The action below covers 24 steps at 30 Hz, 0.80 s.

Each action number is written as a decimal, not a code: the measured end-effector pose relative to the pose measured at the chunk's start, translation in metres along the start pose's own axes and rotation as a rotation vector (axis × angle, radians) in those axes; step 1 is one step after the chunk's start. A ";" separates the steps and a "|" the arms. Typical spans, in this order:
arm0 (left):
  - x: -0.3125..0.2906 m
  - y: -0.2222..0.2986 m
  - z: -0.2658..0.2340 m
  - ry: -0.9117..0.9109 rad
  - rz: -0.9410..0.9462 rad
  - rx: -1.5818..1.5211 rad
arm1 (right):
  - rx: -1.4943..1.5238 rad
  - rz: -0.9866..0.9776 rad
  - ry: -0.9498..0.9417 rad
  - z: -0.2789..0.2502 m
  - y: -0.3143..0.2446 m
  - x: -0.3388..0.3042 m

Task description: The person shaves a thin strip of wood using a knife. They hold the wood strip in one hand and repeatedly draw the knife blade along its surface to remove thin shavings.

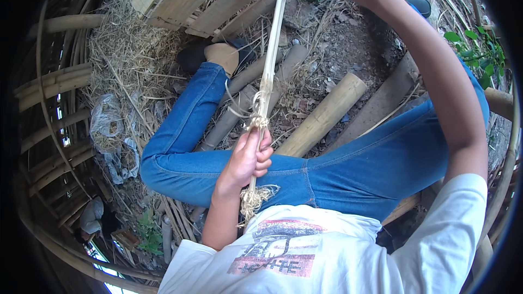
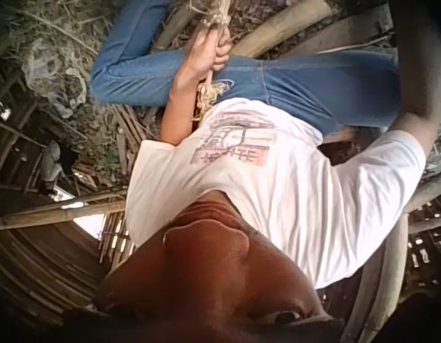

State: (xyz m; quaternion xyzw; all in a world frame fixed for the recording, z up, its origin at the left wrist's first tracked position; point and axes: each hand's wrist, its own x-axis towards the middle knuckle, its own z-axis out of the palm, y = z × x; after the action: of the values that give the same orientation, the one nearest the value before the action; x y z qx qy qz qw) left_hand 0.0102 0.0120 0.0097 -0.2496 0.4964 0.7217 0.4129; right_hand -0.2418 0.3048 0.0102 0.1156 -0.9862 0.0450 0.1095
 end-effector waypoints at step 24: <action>-0.011 -0.012 -0.005 -0.009 -0.023 -0.032 | 0.027 0.086 -0.086 0.002 0.004 0.015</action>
State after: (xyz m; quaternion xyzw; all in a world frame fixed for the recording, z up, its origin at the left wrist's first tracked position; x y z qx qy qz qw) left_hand 0.0257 0.0056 0.0106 -0.2587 0.4799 0.7258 0.4194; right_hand -0.2573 0.3056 0.0112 0.0765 -0.9933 0.0582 0.0635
